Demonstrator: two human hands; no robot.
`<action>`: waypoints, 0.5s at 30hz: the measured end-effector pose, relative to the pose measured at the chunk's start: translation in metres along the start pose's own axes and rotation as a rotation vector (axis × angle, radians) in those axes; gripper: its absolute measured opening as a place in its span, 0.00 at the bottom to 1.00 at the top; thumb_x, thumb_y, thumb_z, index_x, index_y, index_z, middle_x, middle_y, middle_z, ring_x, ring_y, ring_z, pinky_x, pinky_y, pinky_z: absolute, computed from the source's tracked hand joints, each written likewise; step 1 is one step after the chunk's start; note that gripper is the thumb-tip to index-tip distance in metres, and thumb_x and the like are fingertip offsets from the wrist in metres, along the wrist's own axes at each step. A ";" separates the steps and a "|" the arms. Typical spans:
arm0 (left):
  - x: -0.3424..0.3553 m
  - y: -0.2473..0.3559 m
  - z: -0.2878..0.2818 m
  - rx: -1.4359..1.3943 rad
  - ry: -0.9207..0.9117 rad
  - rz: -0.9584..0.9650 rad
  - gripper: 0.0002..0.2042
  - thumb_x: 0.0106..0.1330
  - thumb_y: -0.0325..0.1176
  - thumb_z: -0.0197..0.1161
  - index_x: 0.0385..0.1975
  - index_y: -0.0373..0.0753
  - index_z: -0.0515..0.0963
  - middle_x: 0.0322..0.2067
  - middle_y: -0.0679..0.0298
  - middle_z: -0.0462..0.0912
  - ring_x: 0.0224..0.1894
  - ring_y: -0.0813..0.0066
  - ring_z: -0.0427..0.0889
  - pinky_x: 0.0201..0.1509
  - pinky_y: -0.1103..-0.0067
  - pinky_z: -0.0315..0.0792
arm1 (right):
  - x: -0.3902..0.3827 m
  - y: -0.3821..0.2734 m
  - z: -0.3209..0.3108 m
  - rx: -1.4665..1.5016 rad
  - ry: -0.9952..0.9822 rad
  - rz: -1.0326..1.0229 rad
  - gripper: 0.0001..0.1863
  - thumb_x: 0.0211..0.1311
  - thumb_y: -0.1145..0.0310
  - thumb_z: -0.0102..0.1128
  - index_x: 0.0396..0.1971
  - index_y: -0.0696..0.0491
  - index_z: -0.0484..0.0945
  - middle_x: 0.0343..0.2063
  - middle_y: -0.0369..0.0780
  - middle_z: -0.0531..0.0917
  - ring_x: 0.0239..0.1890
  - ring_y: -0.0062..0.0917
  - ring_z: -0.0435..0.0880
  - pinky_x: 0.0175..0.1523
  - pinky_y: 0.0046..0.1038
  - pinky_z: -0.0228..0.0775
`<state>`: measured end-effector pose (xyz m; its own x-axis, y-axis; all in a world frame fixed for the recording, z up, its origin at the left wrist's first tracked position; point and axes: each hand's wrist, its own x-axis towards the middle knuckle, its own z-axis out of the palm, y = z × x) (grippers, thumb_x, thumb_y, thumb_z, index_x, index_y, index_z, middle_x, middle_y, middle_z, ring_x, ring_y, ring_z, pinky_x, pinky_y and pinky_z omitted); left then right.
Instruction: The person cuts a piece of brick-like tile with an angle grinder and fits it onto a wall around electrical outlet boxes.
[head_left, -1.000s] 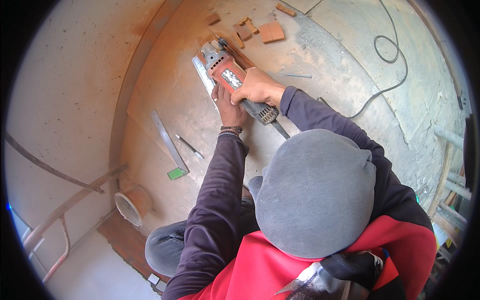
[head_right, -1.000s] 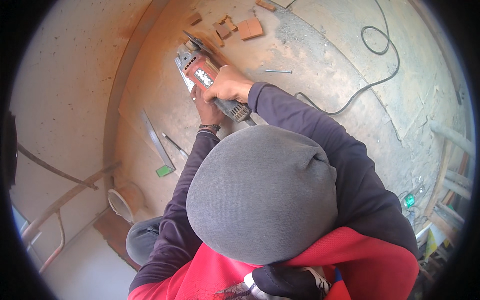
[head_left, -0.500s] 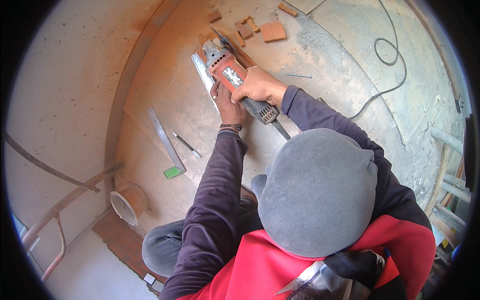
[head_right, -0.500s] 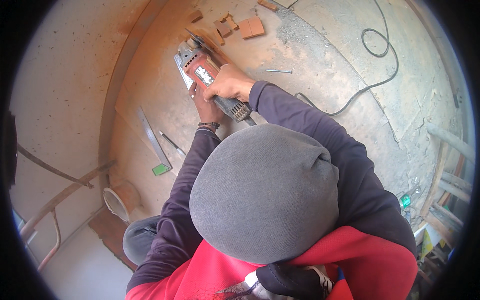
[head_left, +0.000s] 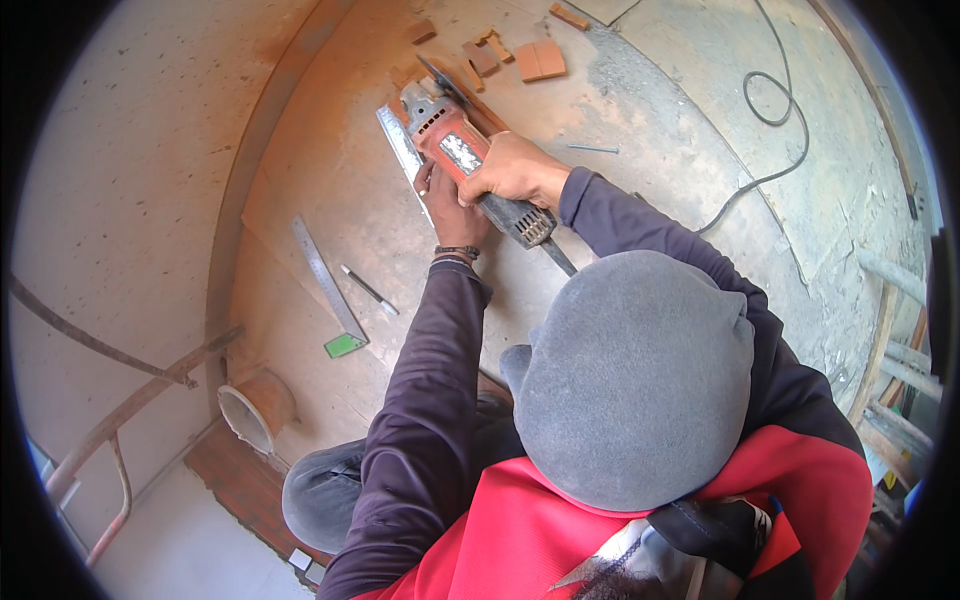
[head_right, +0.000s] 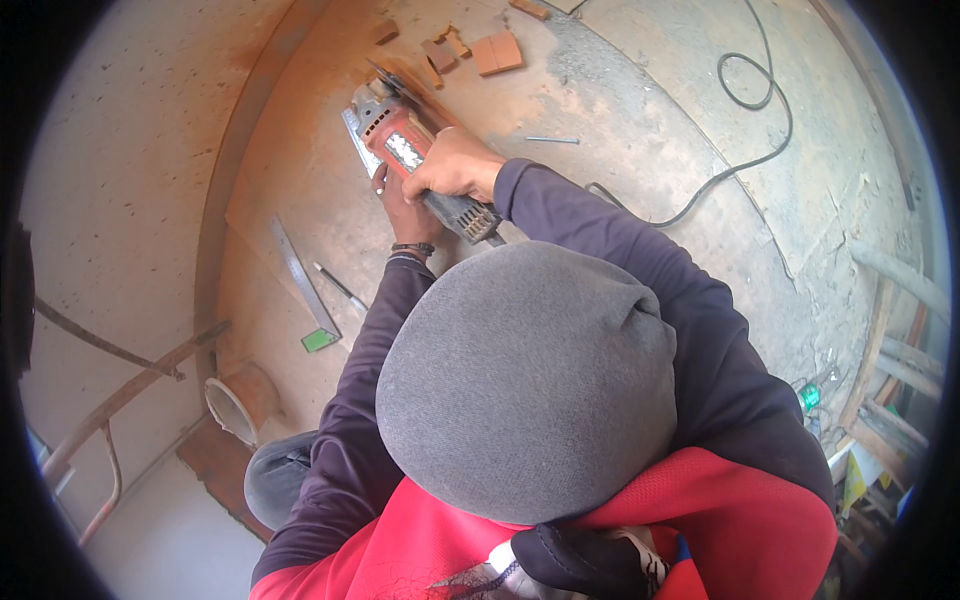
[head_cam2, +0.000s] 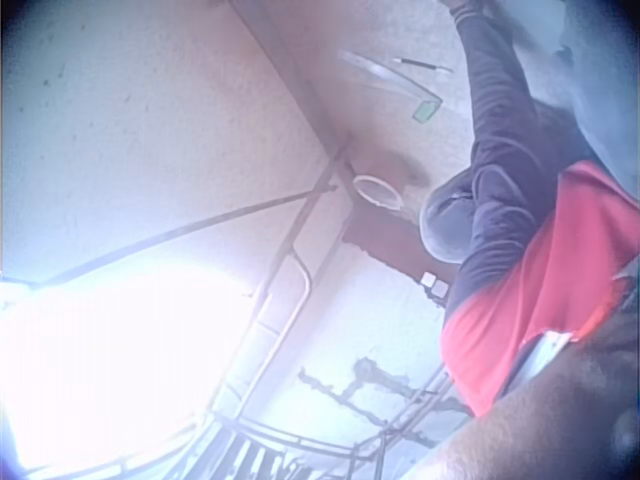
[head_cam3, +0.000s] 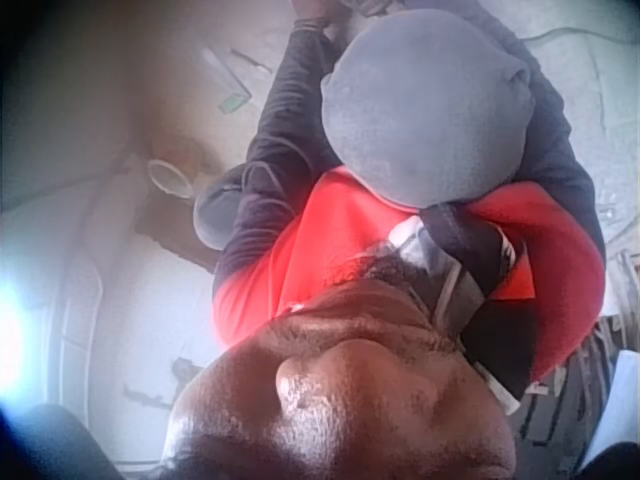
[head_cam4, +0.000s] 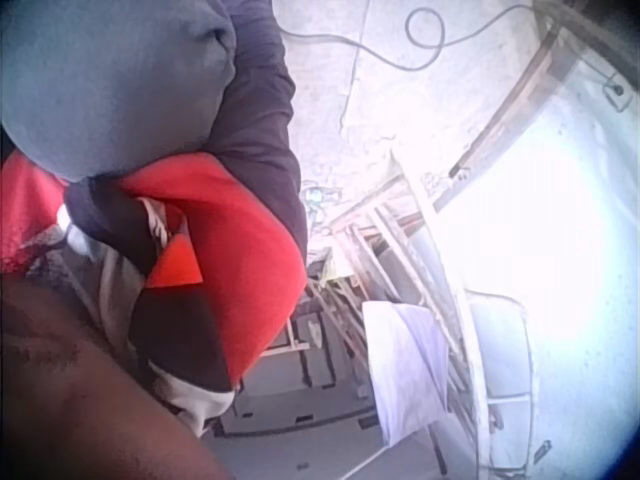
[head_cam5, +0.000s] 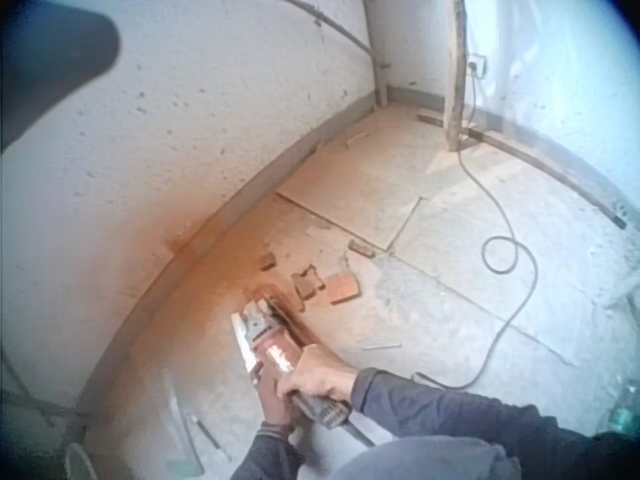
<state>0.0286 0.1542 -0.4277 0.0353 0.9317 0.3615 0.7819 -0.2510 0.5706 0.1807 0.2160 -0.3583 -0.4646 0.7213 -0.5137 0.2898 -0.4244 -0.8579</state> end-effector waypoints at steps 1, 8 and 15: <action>0.000 -0.001 0.000 0.011 -0.004 0.005 0.17 0.58 0.28 0.61 0.49 0.39 0.79 0.47 0.55 0.83 0.57 0.53 0.76 0.68 0.62 0.57 | 0.001 0.001 0.000 0.006 -0.005 0.000 0.26 0.33 0.62 0.79 0.28 0.69 0.83 0.29 0.49 0.85 0.29 0.32 0.83 0.36 0.33 0.75; 0.000 -0.004 -0.001 0.012 0.003 -0.001 0.17 0.58 0.25 0.61 0.49 0.39 0.79 0.46 0.54 0.82 0.56 0.53 0.75 0.67 0.63 0.56 | -0.001 0.003 0.001 0.015 -0.007 -0.024 0.25 0.33 0.63 0.79 0.29 0.68 0.82 0.29 0.48 0.85 0.29 0.31 0.83 0.35 0.32 0.75; 0.000 -0.005 0.000 -0.015 0.003 -0.004 0.16 0.58 0.26 0.61 0.48 0.38 0.78 0.45 0.54 0.83 0.55 0.53 0.76 0.67 0.63 0.56 | -0.002 0.004 0.001 0.033 -0.011 0.016 0.25 0.32 0.64 0.79 0.28 0.68 0.82 0.29 0.48 0.85 0.30 0.32 0.83 0.35 0.32 0.75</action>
<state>0.0251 0.1558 -0.4304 0.0301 0.9319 0.3614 0.7730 -0.2509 0.5827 0.1822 0.2123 -0.3607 -0.4689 0.7084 -0.5276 0.2695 -0.4542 -0.8492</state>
